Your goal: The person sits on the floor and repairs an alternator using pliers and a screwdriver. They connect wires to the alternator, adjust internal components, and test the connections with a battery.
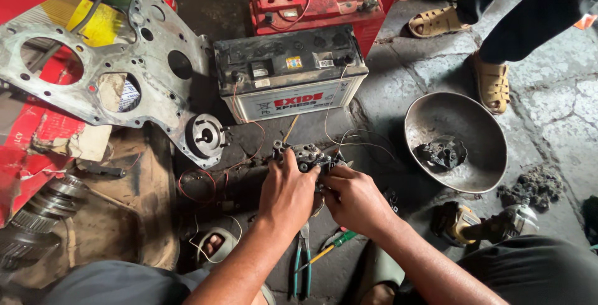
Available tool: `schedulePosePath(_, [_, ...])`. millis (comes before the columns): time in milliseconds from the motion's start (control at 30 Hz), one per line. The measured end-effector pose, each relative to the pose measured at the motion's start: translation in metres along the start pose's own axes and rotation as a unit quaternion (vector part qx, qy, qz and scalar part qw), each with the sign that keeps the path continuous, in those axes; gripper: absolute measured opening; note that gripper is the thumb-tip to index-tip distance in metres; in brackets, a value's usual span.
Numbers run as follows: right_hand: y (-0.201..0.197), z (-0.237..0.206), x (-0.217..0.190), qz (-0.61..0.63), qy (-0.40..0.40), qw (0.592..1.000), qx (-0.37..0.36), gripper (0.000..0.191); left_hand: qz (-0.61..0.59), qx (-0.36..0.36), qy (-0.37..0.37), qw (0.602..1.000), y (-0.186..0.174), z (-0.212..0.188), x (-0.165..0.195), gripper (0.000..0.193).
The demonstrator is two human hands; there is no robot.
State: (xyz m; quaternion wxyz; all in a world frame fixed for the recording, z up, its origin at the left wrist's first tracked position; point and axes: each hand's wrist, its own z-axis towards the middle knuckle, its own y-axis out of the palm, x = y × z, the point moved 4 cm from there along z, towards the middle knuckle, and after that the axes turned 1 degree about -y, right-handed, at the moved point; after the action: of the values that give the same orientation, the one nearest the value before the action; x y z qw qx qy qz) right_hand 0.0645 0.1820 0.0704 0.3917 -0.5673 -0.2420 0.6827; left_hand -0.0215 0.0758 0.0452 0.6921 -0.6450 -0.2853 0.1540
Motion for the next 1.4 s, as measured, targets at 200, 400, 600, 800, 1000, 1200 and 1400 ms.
schedulePosePath(200, [-0.003, 0.002, -0.003, -0.008, 0.026, 1.0, 0.006, 0.023, 0.0, 0.0, -0.001, 1.0, -0.001, 0.0, 0.0, 0.042])
schedulePosePath(400, [-0.006, 0.003, -0.005, -0.026, 0.016, 1.0, -0.005, 0.022, -0.009, -0.012, -0.009, 1.0, -0.004, 0.001, 0.0, 0.043])
schedulePosePath(600, [-0.005, 0.004, -0.004, -0.017, -0.011, 0.999, 0.025, 0.015, -0.053, -0.011, -0.03, 0.998, -0.007, 0.001, 0.0, 0.039])
schedulePosePath(800, [0.001, 0.0, 0.004, -0.024, 0.005, 0.999, 0.026, 0.013, -0.046, -0.008, -0.027, 0.999, -0.009, 0.0, 0.001, 0.042])
schedulePosePath(1000, [0.012, -0.003, 0.005, -0.087, 0.006, 0.996, 0.012, 0.013, -0.064, -0.017, -0.031, 0.997, -0.006, -0.002, 0.0, 0.04])
schedulePosePath(1200, [0.005, 0.001, 0.0, -0.091, 0.035, 0.995, 0.02, 0.016, -0.057, 0.001, -0.018, 0.998, -0.013, 0.001, 0.0, 0.047])
schedulePosePath(1400, [0.003, 0.0, -0.007, -0.063, 0.028, 0.998, 0.007, 0.015, -0.05, -0.016, -0.03, 0.998, -0.01, 0.0, 0.001, 0.043])
